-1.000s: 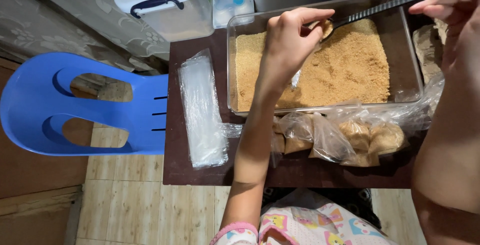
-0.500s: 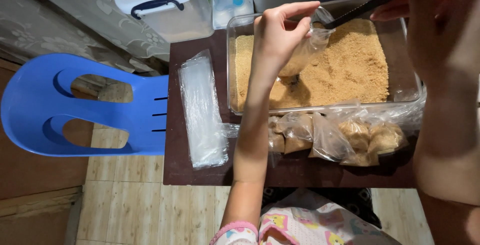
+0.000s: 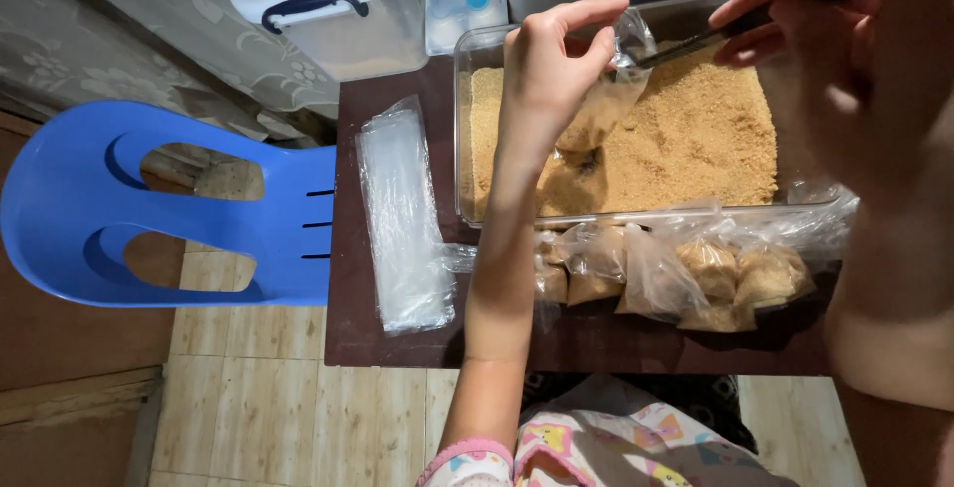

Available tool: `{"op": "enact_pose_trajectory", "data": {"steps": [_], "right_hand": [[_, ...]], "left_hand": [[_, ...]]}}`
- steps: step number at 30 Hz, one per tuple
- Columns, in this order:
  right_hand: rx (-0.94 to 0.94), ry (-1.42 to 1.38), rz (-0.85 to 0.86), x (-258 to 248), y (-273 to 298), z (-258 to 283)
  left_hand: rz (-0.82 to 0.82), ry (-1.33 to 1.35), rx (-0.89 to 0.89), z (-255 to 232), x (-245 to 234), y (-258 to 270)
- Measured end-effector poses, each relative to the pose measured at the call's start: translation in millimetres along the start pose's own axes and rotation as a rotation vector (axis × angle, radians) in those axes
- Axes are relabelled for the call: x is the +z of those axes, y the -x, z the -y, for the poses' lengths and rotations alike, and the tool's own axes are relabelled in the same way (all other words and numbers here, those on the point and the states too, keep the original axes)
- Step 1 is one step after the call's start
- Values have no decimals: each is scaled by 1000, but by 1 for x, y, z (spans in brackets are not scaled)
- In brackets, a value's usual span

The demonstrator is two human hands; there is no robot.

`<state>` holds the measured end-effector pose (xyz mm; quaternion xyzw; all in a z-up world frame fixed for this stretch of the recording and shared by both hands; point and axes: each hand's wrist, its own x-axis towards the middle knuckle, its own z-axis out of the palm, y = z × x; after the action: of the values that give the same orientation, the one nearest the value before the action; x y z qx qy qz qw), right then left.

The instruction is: Manually portioning brown sugar into small plastic bags using a measuring spoon.

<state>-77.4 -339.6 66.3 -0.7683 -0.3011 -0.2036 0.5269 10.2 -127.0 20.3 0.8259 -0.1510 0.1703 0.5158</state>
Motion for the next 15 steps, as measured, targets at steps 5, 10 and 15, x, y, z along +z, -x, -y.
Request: {"op": "enact_pose_trajectory", "data": {"steps": [5, 10, 15], "right_hand": [[61, -163, 70, -42, 16, -88], [99, -63, 84, -82, 25, -145], [348, -230, -134, -69, 32, -155]], "left_hand": [[-6, -60, 46, 5, -9, 0], [-30, -59, 16, 2, -20, -1], [-24, -131, 14, 7, -18, -5]]}}
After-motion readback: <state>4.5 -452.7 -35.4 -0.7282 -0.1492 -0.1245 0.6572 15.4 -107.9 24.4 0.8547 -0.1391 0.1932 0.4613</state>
